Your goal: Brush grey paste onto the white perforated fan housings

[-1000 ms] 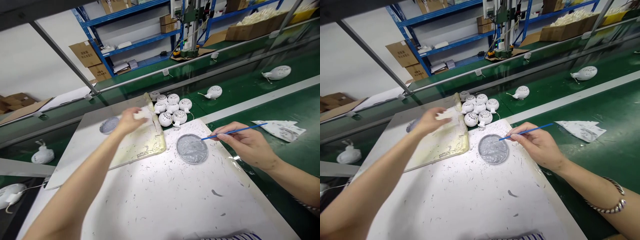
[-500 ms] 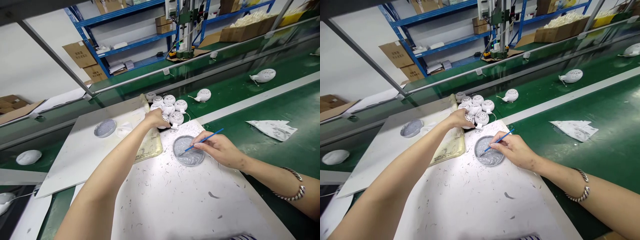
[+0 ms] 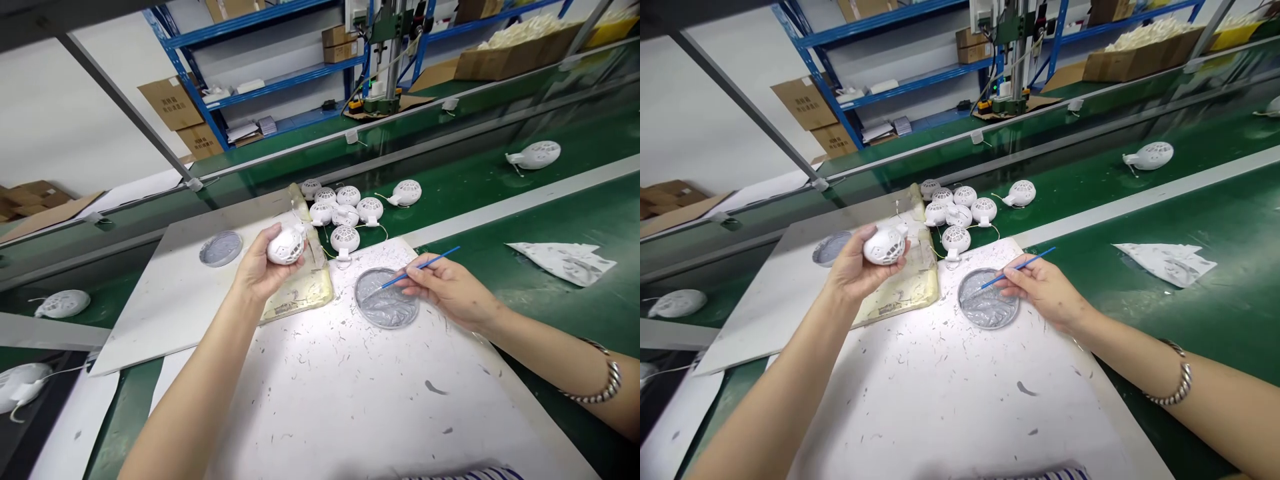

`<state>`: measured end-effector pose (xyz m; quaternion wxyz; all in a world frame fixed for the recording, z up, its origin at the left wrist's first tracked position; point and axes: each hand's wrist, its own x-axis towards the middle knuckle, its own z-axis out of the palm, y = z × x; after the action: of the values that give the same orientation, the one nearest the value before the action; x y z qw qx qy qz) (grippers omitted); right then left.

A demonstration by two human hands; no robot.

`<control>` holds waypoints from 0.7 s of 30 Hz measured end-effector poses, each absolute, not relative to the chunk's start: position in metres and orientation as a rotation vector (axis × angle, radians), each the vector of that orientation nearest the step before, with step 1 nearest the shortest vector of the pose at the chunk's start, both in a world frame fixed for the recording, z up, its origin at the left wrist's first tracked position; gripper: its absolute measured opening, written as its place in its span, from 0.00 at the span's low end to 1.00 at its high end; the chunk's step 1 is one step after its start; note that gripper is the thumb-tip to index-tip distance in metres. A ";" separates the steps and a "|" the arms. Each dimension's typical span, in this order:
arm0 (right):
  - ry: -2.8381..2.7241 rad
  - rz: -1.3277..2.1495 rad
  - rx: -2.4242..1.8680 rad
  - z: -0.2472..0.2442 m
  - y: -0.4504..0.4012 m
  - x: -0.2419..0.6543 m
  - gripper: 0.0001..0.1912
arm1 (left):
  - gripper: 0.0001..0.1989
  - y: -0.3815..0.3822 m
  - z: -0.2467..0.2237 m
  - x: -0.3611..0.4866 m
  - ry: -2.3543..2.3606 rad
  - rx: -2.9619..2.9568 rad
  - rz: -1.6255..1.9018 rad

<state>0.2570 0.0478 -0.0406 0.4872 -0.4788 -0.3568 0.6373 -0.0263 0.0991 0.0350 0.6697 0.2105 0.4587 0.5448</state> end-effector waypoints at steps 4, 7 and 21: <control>-0.759 1.559 -1.153 -0.044 0.049 0.265 0.14 | 0.16 0.070 0.030 -0.026 0.882 0.379 1.174; -0.679 1.554 -1.151 -0.044 0.050 0.271 0.11 | 0.24 0.049 0.023 -0.019 0.830 0.430 1.092; -0.533 1.560 -1.219 -0.037 0.047 0.282 0.08 | 0.35 0.002 0.009 -0.003 0.916 0.976 0.832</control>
<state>0.2823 0.0470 -0.0372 0.5192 -0.5081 -0.2222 0.6503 -0.0029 0.0023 0.0092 0.7053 0.4391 0.4120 0.3741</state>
